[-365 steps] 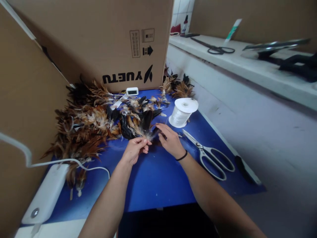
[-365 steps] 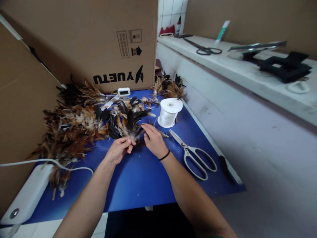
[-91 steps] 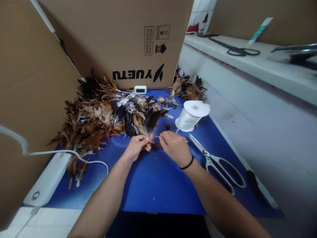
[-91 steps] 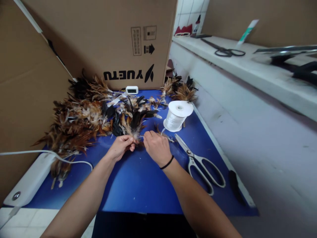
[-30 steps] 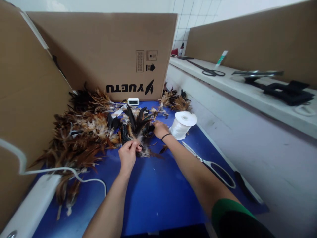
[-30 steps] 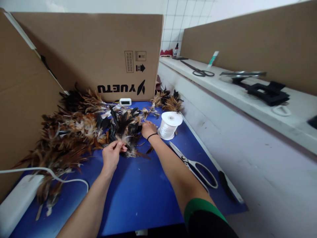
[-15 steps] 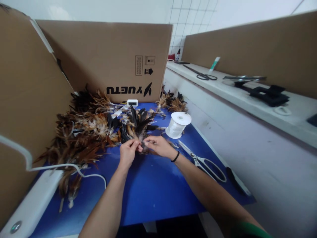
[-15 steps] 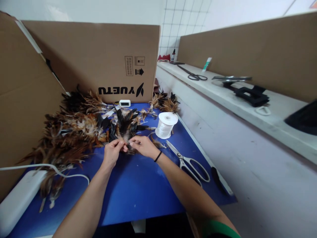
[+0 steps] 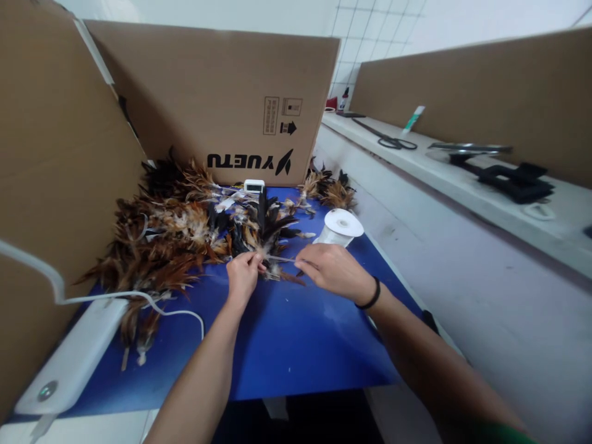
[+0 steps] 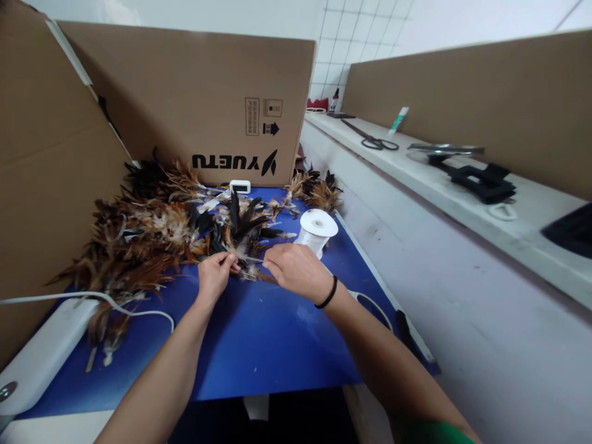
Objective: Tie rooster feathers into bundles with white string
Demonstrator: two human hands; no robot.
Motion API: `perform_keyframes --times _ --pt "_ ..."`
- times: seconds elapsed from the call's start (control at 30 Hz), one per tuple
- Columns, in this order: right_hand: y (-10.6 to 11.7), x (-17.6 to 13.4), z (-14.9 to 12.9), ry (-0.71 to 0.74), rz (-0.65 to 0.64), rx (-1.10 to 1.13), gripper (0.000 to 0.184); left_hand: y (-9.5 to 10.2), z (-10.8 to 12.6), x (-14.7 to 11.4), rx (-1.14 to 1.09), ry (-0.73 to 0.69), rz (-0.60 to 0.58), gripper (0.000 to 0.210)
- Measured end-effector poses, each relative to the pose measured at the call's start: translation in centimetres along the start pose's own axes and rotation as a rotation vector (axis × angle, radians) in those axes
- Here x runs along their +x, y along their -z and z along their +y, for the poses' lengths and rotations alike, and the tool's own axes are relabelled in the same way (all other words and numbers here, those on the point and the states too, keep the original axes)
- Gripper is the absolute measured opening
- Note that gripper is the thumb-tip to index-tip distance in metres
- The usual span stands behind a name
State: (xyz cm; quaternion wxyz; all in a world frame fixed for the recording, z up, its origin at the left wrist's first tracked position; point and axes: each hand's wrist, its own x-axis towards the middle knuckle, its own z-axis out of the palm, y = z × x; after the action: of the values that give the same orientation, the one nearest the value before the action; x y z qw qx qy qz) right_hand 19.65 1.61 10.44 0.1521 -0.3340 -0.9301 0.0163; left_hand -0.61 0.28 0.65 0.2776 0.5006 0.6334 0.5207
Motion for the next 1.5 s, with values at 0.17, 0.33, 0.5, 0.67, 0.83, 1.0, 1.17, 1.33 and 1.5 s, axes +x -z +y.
perform_keyframes --times 0.17,0.33,0.5,0.67,0.83,1.0,1.17,1.33,1.5 --pt "1.1 -1.5 1.6 0.024 0.200 -0.014 0.020 0.7 0.6 0.1 0.029 -0.035 0.105 0.024" --pt "1.2 -1.6 5.4 -0.410 0.514 -0.189 0.036 1.0 0.6 0.2 0.014 -0.073 0.169 0.023" --pt "0.6 0.5 8.9 -0.698 0.182 -0.243 0.066 1.1 0.5 0.2 0.022 -0.098 0.193 0.025" --pt "0.3 1.0 11.2 -0.537 0.038 -0.198 0.061 1.1 0.4 0.3 0.019 -0.089 0.195 0.026" --pt "2.0 0.4 15.0 -0.303 -0.087 -0.020 0.059 1.0 0.6 0.3 -0.004 -0.102 0.196 0.025" --pt "4.6 0.2 15.4 -0.201 -0.153 -0.052 0.061 1.3 1.1 0.0 -0.039 -0.122 0.180 0.024" --pt "2.5 1.5 7.7 0.021 0.199 0.144 0.049 1.4 1.8 -0.4 -0.103 -0.126 0.132 0.023" --pt "-4.1 4.2 0.8 0.048 0.102 0.443 0.049 1.2 1.5 -0.4 -0.250 -0.099 0.016 0.023" --pt "-5.9 4.0 0.0 -0.167 -0.098 0.619 0.024 1.2 1.1 -0.1 -0.237 -0.031 0.012 0.022"
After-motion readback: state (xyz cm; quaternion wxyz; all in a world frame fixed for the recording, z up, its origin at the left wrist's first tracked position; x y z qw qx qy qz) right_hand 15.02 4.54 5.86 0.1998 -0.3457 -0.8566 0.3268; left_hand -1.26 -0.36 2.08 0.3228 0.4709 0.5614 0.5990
